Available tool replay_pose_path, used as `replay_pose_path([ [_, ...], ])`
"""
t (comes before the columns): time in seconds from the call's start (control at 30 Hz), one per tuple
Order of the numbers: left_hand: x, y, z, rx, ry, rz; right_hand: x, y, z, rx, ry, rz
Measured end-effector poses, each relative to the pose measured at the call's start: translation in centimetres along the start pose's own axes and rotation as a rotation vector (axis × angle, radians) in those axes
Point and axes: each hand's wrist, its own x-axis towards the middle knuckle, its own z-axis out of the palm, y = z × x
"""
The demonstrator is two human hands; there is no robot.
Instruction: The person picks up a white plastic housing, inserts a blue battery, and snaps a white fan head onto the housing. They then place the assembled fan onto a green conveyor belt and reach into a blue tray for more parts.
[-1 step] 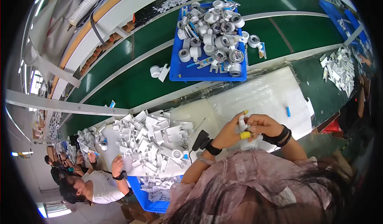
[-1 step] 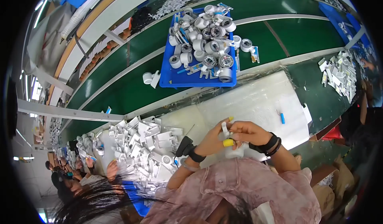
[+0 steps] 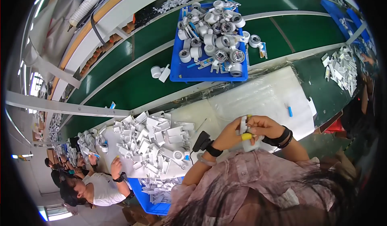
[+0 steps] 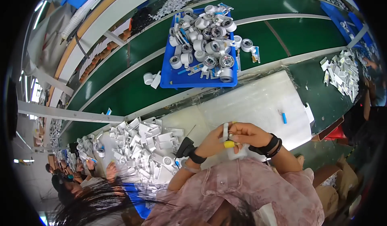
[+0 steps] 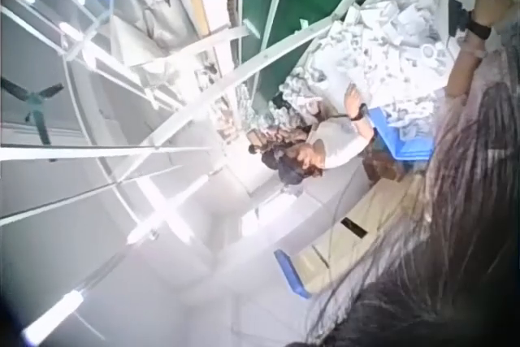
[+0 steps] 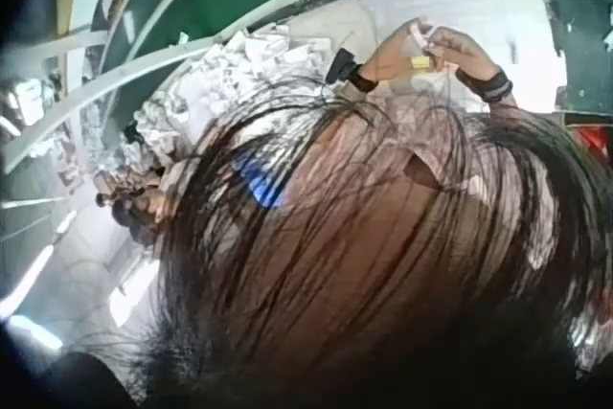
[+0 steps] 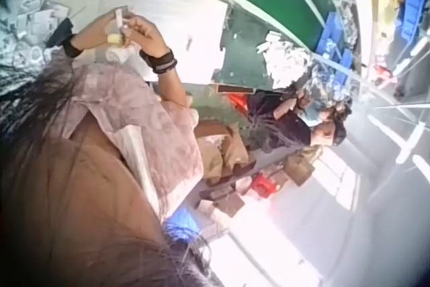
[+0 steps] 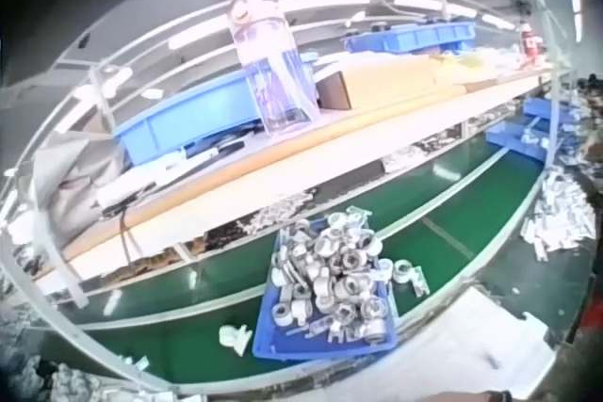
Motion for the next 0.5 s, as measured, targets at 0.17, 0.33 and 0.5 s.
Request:
replay_pose_path([
  [0.17, -2.1, 0.2, -1.0, 0.106, 0.028, -0.061, -0.1, -1.0, 1.0, -0.108, 0.001, 0.009],
  [0.33, -4.0, 0.6, -0.6, -0.009, 0.146, 0.041, 0.5, 0.2, 1.0, -1.439, 0.31, -0.618],
  [0.5, -4.3, -0.5, 0.2, -0.219, 0.219, 0.149, 1.1, 0.5, 3.0, -1.323, 0.564, -0.727],
])
